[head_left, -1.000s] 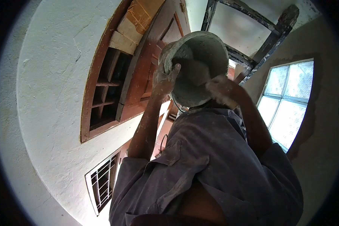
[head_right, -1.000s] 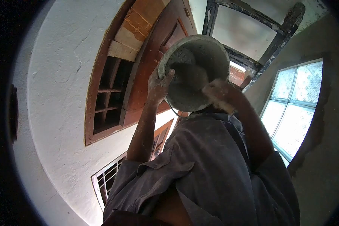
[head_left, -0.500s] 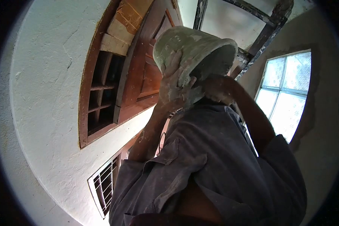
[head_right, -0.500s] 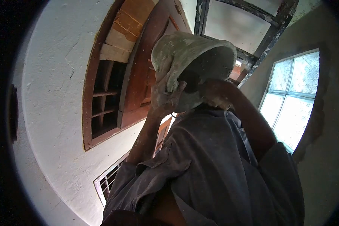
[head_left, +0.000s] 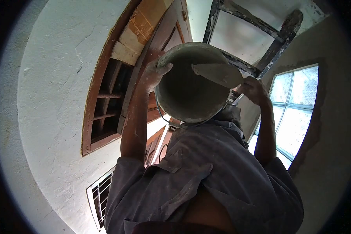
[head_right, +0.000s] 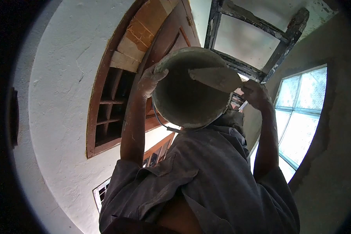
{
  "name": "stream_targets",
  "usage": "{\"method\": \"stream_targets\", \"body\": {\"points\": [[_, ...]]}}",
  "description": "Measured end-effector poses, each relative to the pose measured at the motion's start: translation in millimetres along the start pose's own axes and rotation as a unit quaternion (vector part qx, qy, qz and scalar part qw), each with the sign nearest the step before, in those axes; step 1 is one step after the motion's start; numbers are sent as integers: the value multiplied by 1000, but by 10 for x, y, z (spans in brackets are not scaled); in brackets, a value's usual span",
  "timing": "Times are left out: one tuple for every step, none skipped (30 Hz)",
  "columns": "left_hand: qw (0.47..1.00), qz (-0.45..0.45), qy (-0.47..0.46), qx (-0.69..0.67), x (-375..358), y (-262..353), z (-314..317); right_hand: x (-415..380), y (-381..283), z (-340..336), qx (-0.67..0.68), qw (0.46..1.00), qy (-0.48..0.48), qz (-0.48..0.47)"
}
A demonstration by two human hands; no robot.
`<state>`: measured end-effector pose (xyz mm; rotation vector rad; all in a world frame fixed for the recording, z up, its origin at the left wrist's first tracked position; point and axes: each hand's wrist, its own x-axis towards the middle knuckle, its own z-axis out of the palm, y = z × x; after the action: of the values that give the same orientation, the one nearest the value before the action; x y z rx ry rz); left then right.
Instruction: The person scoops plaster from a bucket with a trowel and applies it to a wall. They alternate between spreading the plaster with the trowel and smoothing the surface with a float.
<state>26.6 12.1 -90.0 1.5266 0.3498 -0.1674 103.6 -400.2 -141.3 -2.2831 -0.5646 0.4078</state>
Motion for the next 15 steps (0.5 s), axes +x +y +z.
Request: {"method": "stream_targets", "body": {"points": [[1000, -4, -10, -4, 49, 10, -11, 48, 144, 74, -56, 998, 21, -7], [1000, -12, -19, 3, 97, 14, -7, 90, 284, 153, -112, 993, 40, -14], [999, -22, -26, 10, 131, 10, -1, 98, 393, 241, -168, 984, 57, -21], [999, -33, -33, 18, 152, 2, 5, 78, 455, 338, -179, 982, 57, 3], [999, -28, -39, 23, 166, -4, 10, 58, 519, 420, -171, 982, 79, -9], [998, -23, -44, 28, 172, -11, 13, 32, 578, 496, -163, 981, 100, -20], [998, -17, -47, 34, 170, -19, 8, 27, 636, 557, -154, 980, 122, -33], [999, -19, -32, 37, 145, -34, -3, 14, 692, 604, -146, 982, 118, -20], [999, -21, -19, 41, 120, -42, -14, -26, 734, 658, -133, 983, 128, -10], [999, -18, -6, 45, 118, -34, -25, -59, 788, 703, -122, 982, 141, -2], [999, -15, -12, 29, 114, -33, -55, -67, 845, 733, -112, 982, 155, 4], [1000, -14, -18, 11, 77, -59, -97, -101, 991, 783, -116, 978, 172, -8], [1000, -14, -25, -7, 52, -79, -129, -144, 1185, 850, -120, 974, 189, -19], [1000, -15, -20, -6, 47, -63, -140, -177, 1326, 912, -124, 970, 207, -30], [1000, -18, -15, -6, 14, -44, -141, -228, 1377, 960, -99, 977, 189, 2]]}}
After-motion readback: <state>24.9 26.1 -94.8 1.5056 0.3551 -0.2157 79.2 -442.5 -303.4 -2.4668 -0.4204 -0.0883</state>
